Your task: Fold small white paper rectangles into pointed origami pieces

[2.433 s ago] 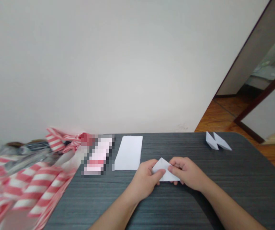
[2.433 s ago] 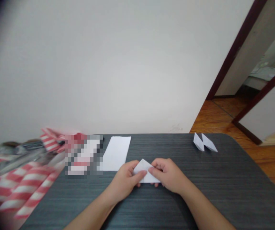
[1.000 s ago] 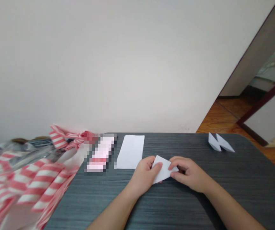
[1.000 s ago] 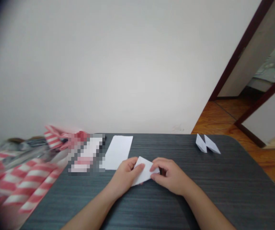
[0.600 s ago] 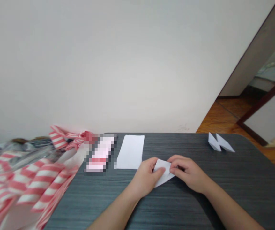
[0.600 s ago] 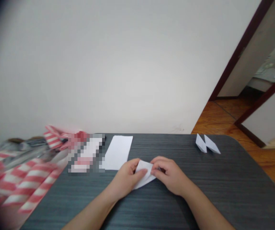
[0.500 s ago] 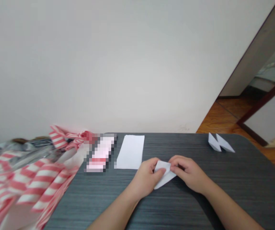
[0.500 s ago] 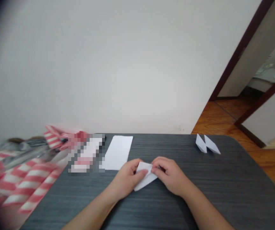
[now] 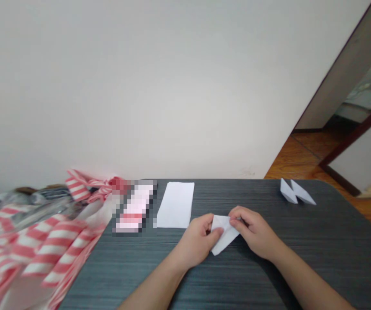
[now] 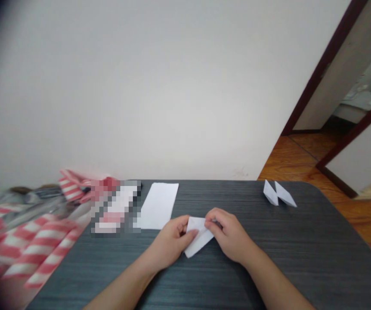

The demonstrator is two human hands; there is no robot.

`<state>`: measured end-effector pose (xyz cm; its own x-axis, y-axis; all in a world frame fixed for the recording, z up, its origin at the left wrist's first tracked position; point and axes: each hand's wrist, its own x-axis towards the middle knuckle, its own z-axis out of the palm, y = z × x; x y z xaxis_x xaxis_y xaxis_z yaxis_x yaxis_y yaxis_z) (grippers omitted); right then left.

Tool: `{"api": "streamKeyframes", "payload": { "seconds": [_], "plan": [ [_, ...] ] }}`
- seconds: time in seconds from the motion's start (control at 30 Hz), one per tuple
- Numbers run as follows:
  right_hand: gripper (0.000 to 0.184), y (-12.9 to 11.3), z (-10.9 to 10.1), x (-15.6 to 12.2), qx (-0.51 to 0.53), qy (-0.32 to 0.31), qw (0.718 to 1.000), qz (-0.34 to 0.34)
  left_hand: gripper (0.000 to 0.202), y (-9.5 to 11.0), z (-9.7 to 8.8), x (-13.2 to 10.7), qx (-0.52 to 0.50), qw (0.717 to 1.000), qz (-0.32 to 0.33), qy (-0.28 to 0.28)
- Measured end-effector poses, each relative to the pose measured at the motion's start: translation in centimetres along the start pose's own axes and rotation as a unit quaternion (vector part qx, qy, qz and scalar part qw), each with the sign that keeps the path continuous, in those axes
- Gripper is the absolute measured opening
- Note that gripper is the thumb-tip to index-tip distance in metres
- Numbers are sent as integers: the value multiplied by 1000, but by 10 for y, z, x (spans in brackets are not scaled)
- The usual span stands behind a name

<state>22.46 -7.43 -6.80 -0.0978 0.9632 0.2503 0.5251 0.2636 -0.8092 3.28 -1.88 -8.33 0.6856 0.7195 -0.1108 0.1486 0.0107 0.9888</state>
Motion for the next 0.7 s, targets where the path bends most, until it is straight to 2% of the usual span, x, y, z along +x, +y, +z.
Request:
{"api": "streamKeyframes", "payload": {
  "seconds": [0.13, 0.3, 0.37, 0.47, 0.6, 0.7],
  "plan": [
    [14, 2, 1, 1, -26, 16, 999, 9, 24, 5, -1, -1, -1, 1000, -1, -11],
    [12, 7, 2, 3, -44, 39, 998, 21, 29, 11, -1, -4, -52, 997, 17, -47],
    [12, 8, 2, 3, -45, 43, 998, 26, 32, 10, 0, -4, -44, 998, 17, -40],
    [13, 7, 2, 2, -43, 48, 997, 35, 25, 6, 2, -2, -36, 999, 8, -21],
    [13, 7, 2, 2, -30, 47, 997, 47, 26, 5, 2, -1, -51, 998, -8, -29],
    [7, 12, 5, 0, 38, 46, 995, 77, 27, 7, 2, -1, -54, 998, -17, -25]
  ]
}}
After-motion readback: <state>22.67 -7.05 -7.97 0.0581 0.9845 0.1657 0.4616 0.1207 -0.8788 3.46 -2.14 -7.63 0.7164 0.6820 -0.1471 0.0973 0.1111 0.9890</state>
